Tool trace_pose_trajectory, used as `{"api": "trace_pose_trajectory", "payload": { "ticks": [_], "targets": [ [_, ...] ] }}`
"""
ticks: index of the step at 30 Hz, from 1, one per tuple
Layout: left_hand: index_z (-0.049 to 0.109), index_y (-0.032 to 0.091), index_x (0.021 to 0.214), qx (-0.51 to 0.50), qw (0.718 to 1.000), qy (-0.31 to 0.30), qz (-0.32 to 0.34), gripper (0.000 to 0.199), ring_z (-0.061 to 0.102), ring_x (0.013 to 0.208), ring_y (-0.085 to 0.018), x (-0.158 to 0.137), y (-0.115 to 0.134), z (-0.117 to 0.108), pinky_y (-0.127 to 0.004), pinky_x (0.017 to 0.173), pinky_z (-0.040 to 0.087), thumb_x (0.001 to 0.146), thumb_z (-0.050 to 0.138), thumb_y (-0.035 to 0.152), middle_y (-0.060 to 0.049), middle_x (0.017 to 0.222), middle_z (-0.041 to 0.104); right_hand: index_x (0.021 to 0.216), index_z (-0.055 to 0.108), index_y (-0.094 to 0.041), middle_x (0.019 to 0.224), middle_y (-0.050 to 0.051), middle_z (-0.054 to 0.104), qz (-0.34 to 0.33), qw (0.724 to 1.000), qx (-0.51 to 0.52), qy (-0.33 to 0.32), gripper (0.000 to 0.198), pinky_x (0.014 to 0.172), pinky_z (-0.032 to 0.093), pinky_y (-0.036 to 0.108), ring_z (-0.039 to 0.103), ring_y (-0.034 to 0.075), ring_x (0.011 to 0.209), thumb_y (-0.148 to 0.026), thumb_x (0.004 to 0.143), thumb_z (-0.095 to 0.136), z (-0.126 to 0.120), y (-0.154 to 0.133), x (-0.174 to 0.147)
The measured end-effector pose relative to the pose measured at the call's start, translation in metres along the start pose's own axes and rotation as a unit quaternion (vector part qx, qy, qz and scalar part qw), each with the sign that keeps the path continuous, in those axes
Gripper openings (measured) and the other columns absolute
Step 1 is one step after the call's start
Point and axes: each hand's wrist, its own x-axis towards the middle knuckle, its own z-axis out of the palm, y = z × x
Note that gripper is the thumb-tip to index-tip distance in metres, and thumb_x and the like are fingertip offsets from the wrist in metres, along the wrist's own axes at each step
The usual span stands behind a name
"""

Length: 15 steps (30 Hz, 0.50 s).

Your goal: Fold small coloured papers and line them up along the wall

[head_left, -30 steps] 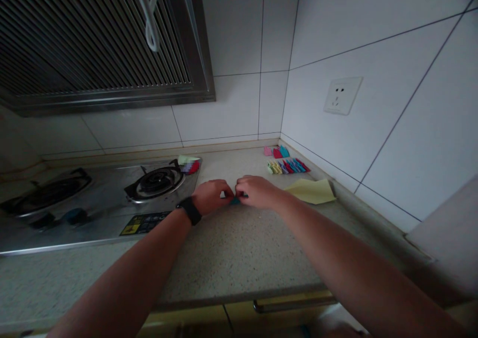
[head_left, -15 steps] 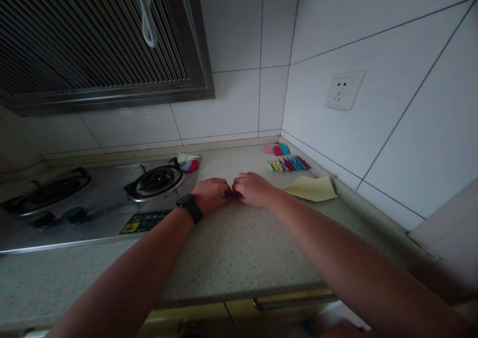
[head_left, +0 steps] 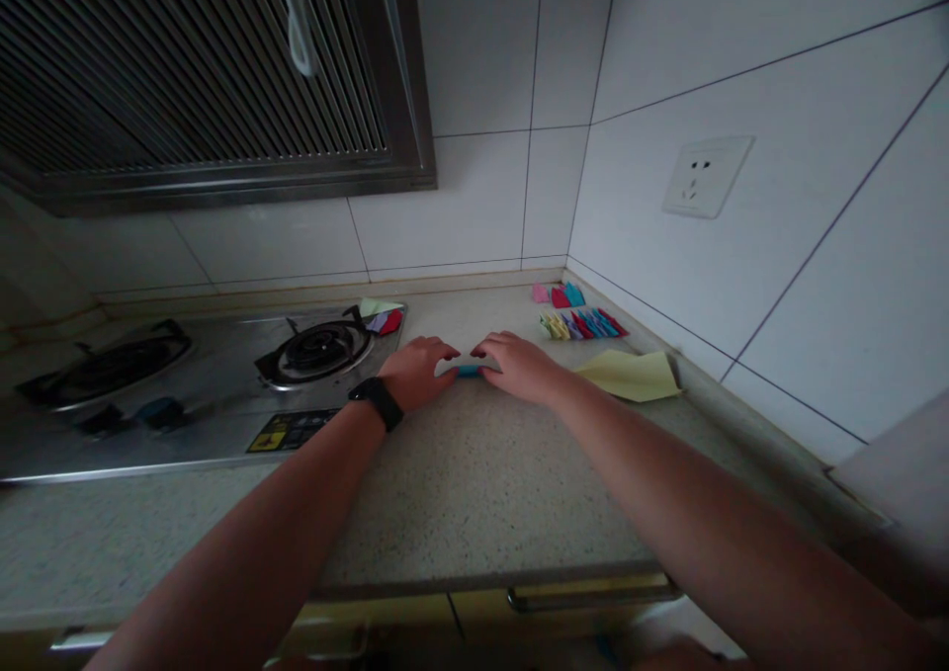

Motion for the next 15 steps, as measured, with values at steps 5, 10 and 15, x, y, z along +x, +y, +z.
{"api": "trace_pose_trajectory", "payload": {
  "ticks": [5, 10, 15],
  "targets": [
    [0.067, 0.023, 0.099, -0.004, 0.999, -0.045, -0.003, 0.025, 0.057, 0.091, -0.020, 0.0000, -0.0006, 0.0051, -0.032, 0.083, 0.043, 0.084, 0.052, 0.035, -0.005, 0.094, 0.064, 0.102, 0.065, -0.017, 0.099, 0.008, 0.063, -0.012, 0.999, 0.006, -0.043, 0.020, 0.087, 0.039, 0.031, 0.053, 0.020, 0.098, -0.020, 0.083, 0.057, 0.0061, 0.0051, -0.0003],
    [0.068, 0.025, 0.098, 0.003, 0.999, -0.046, 0.023, 0.024, 0.056, 0.092, -0.019, 0.0011, 0.0014, 0.0047, -0.031, 0.083, 0.043, 0.084, 0.052, 0.036, -0.004, 0.094, 0.064, 0.097, 0.067, -0.019, 0.095, 0.007, 0.064, -0.017, 0.999, 0.002, -0.042, 0.017, 0.084, 0.040, 0.030, 0.054, 0.019, 0.095, -0.021, 0.081, 0.061, 0.0077, 0.0058, -0.0003],
    [0.067, 0.026, 0.098, 0.020, 0.998, -0.054, 0.027, 0.025, 0.056, 0.092, -0.020, 0.0009, 0.0016, 0.0032, -0.032, 0.081, 0.042, 0.085, 0.050, 0.037, -0.004, 0.093, 0.064, 0.095, 0.067, -0.020, 0.092, 0.006, 0.065, -0.019, 0.998, -0.002, -0.052, 0.016, 0.083, 0.039, 0.029, 0.055, 0.019, 0.093, -0.024, 0.081, 0.061, 0.0053, 0.0034, 0.0004]
  ]
}}
